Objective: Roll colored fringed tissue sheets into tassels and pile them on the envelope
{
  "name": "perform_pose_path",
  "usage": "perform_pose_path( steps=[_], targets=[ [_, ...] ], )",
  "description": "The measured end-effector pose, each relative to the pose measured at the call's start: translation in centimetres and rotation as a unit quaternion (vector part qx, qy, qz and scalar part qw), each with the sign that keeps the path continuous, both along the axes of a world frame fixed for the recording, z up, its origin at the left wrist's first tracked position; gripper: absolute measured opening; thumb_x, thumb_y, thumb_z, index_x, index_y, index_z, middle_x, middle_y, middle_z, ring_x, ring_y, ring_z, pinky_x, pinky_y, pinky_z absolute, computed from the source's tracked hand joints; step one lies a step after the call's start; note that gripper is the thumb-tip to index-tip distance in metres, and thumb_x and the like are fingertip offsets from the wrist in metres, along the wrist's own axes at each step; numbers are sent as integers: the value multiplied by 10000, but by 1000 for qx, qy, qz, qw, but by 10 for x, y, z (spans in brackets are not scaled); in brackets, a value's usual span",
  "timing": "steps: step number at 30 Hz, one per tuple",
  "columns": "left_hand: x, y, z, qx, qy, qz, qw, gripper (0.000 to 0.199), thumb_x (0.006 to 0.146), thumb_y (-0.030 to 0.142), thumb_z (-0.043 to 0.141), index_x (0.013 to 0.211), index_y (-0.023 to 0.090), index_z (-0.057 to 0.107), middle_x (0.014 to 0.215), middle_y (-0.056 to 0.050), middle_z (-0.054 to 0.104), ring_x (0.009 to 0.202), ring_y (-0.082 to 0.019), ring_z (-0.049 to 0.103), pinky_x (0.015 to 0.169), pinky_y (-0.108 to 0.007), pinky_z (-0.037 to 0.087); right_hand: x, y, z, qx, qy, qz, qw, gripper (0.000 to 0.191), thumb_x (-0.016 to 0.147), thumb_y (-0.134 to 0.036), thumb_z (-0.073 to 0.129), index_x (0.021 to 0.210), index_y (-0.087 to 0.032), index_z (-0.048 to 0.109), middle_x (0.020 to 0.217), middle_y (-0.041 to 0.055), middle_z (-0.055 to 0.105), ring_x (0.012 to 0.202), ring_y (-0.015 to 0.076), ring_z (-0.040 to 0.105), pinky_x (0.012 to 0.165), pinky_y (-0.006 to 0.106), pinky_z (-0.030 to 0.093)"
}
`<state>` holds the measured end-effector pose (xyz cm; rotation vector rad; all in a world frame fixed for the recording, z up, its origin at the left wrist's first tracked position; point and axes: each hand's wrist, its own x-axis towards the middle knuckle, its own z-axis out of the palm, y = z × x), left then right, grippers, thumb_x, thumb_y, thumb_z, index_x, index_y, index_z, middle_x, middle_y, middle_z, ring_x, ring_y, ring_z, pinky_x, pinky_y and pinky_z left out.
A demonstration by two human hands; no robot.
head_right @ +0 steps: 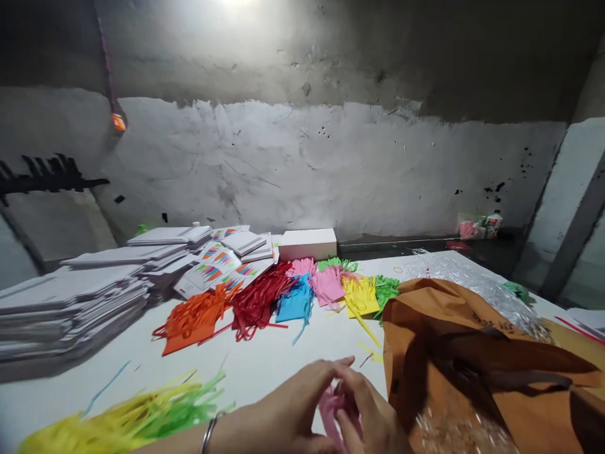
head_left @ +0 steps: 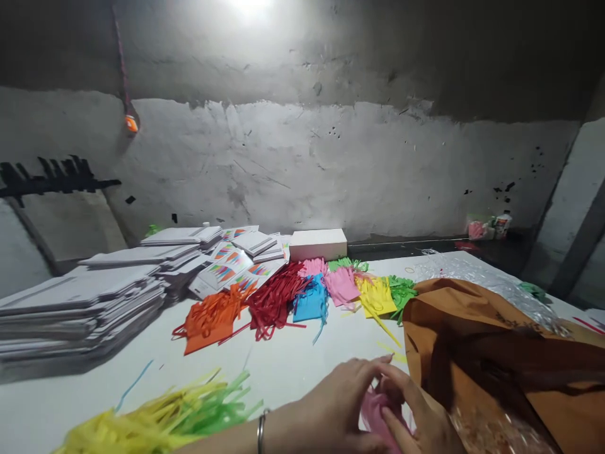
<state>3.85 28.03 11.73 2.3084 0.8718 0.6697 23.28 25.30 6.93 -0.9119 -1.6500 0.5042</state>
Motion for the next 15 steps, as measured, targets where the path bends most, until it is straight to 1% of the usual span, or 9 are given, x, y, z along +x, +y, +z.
perform_pose_path(
  steps=[1, 2, 4, 6, 8, 10, 12, 13, 15],
  targets=[
    [2, -16, -2, 2, -7, 4, 1000, 657, 881, 223, 686, 1479, 301, 425, 1347, -89, 663, 1178, -278, 644, 990, -352, 476, -5, -4, 4, 10, -6, 13, 1000, 416, 893, -278, 573, 1287, -405, 612, 1043, -10, 737, 890, 188, 721, 832, 258, 564],
    [3, -28, -5, -2, -10, 29, 1000, 605, 910, 160, 588, 1476, 288, 417, 1250, -82, 715, 1078, -260, 689, 912, -339, 505, -8, -8, 6, 13, -14, 18, 1000, 445, 882, -285, 606, 1313, -396, 592, 1070, -5, 730, 908, 192, 715, 839, 262, 565],
    [-4, -47, -16, -4, -15, 100, 995, 601, 893, 99, 503, 1466, 259, 416, 1086, -64, 764, 928, -239, 721, 810, -324, 522, -10, -15, 4, 6, -44, 23, 999, 504, 846, -297, 677, 1337, -349, 574, 1073, 12, 727, 910, 201, 710, 844, 278, 574],
    [-19, -62, -26, 8, -31, 155, 987, 581, 863, 96, 516, 1420, 260, 482, 1076, -65, 761, 948, -239, 711, 847, -336, 518, -8, -20, -1, 8, -113, 56, 992, 396, 835, -234, 659, 1225, -305, 653, 997, 11, 753, 868, 199, 725, 787, 266, 588],
    [-38, -78, -33, 6, -65, 167, 984, 558, 828, 77, 533, 1347, 281, 568, 1132, -65, 743, 1034, -239, 687, 928, -348, 502, -5, -25, -4, 58, -195, 72, 977, 316, 820, -125, 555, 1050, -264, 722, 896, 10, 772, 802, 195, 738, 713, 259, 595],
    [-59, -92, -33, -35, -114, 157, 980, 558, 812, 75, 553, 1325, 288, 603, 1221, -70, 710, 1118, -243, 654, 1008, -373, 471, -2, -32, 2, 173, -249, 38, 952, 358, 794, -65, 484, 1003, -219, 731, 846, 30, 773, 740, 201, 734, 708, 297, 600],
    [-78, -101, -29, -133, -188, 103, 968, 574, 807, 139, 622, 1365, 268, 592, 1347, -92, 650, 1237, -278, 594, 1084, -431, 422, -1, -41, 15, 290, -261, -7, 921, 376, 831, -36, 472, 1099, -155, 707, 884, 70, 771, 768, 203, 731, 775, 337, 592],
    [-86, -103, -26, -193, -239, 64, 950, 599, 809, 198, 659, 1399, 254, 572, 1424, -105, 600, 1313, -306, 539, 1125, -472, 379, 0, -46, 23, 335, -265, -13, 904, 366, 862, -25, 470, 1132, -129, 694, 915, 86, 771, 805, 200, 732, 817, 347, 581],
    [-95, -100, -22, -287, -341, 1, 895, 646, 834, 325, 694, 1452, 224, 532, 1535, -125, 500, 1436, -342, 405, 1193, -525, 258, 0, -56, 39, 399, -274, 0, 875, 334, 923, -10, 448, 1146, -88, 684, 971, 107, 773, 913, 193, 731, 904, 345, 547]
  ],
)
